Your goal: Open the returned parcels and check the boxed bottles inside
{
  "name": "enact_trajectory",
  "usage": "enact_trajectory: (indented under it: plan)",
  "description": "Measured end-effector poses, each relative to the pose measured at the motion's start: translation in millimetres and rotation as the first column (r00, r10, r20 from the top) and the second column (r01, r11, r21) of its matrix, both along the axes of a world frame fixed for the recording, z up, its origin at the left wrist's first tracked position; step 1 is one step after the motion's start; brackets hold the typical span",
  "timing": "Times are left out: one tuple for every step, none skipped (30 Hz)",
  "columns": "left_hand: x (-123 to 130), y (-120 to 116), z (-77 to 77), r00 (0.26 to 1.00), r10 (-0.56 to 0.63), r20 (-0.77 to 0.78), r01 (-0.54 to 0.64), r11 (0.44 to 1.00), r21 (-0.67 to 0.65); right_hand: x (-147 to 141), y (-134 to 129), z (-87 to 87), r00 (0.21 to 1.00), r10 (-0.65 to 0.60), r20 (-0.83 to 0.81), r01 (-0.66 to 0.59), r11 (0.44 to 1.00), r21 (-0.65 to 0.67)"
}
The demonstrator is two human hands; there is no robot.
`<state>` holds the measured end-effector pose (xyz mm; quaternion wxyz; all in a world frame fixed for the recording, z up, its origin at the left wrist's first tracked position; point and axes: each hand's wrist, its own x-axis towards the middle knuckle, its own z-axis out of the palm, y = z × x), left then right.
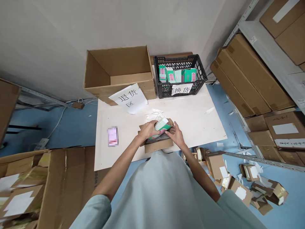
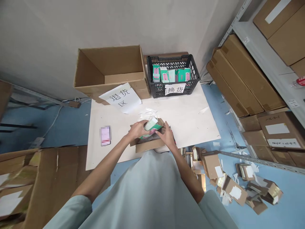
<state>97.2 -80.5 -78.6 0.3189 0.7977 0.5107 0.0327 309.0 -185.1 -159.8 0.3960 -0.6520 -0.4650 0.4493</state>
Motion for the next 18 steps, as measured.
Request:
enact_trajectory:
  plan:
    - [0, 2, 4.0, 0.999, 0.038, 0.020, -0.038, 0.999, -0.010, -5, 1, 4.2, 0.998, -0.019, -0.062, 0.018, 1.000, -0.023]
    - [1, 4, 7.5, 0.996, 0.077, 0.047, -0.076, 0.997, -0.025, -11, 1, 9.3, 0.994, -0.018, -0.108, 0.014, 0.999, -0.038]
    - [2, 6, 10.3, 0.989, 0.124, 0.082, -0.121, 0.992, -0.043, -19, 2, 15.2, 0.993, -0.001, -0.115, -0.004, 0.999, -0.048]
    - [3, 7, 12.4, 0.976, 0.181, 0.120, -0.174, 0.983, -0.067, -27, 2, 21.5, 0.996, 0.024, -0.090, -0.029, 0.998, -0.058]
    - [5, 7, 13.8, 0.956, 0.250, 0.157, -0.237, 0.967, -0.093, -35, 2, 27.9, 0.999, 0.042, -0.035, -0.044, 0.996, -0.074]
    - [8, 8, 14.5, 0.927, 0.326, 0.185, -0.307, 0.944, -0.121, -42, 2, 34.0, 0.998, 0.044, 0.036, -0.040, 0.994, -0.100]
    - [10, 8, 14.7, 0.894, 0.398, 0.203, -0.374, 0.915, -0.149, -49, 3, 39.5, 0.994, 0.039, 0.106, -0.024, 0.991, -0.132]
    - [12, 7, 14.4, 0.862, 0.460, 0.214, -0.431, 0.886, -0.170, -55, 4, 44.1, 0.986, 0.033, 0.161, -0.005, 0.986, -0.166]
    - [13, 7, 13.7, 0.834, 0.505, 0.223, -0.472, 0.862, -0.186, -59, 5, 47.7, 0.981, 0.027, 0.193, 0.012, 0.981, -0.196]
    - [13, 7, 12.9, 0.813, 0.533, 0.234, -0.496, 0.845, -0.201, -62, 6, 50.4, 0.979, 0.021, 0.203, 0.024, 0.976, -0.217]
    - [12, 7, 11.9, 0.794, 0.551, 0.255, -0.506, 0.833, -0.225, -63, 7, 52.3, 0.981, 0.014, 0.191, 0.031, 0.973, -0.227]
    - [10, 7, 10.9, 0.771, 0.568, 0.287, -0.505, 0.821, -0.267, -62, 9, 53.6, 0.988, 0.001, 0.157, 0.034, 0.975, -0.220]
    - [6, 7, 9.9, 0.736, 0.590, 0.332, -0.494, 0.803, -0.334, -61, 9, 54.7, 0.995, -0.017, 0.096, 0.036, 0.980, -0.197]
    - [2, 7, 8.9, 0.684, 0.622, 0.381, -0.470, 0.775, -0.421, -58, 10, 55.7, 0.999, -0.039, 0.009, 0.040, 0.986, -0.164]
    - [-4, 7, 8.0, 0.621, 0.658, 0.426, -0.431, 0.740, -0.516, -55, 10, 56.9, 0.994, -0.053, -0.100, 0.040, 0.991, -0.131]
    - [-10, 7, 7.0, 0.558, 0.692, 0.458, -0.379, 0.704, -0.601, -51, 9, 58.2, 0.974, -0.055, -0.220, 0.031, 0.993, -0.110]
    - [-15, 6, 5.9, 0.509, 0.715, 0.480, -0.314, 0.673, -0.670, -48, 8, 59.6, 0.941, -0.044, -0.335, 0.009, 0.994, -0.106]
    - [-21, 5, 4.6, 0.480, 0.725, 0.494, -0.240, 0.651, -0.720, -45, 6, 60.9, 0.902, -0.028, -0.430, -0.025, 0.993, -0.117]
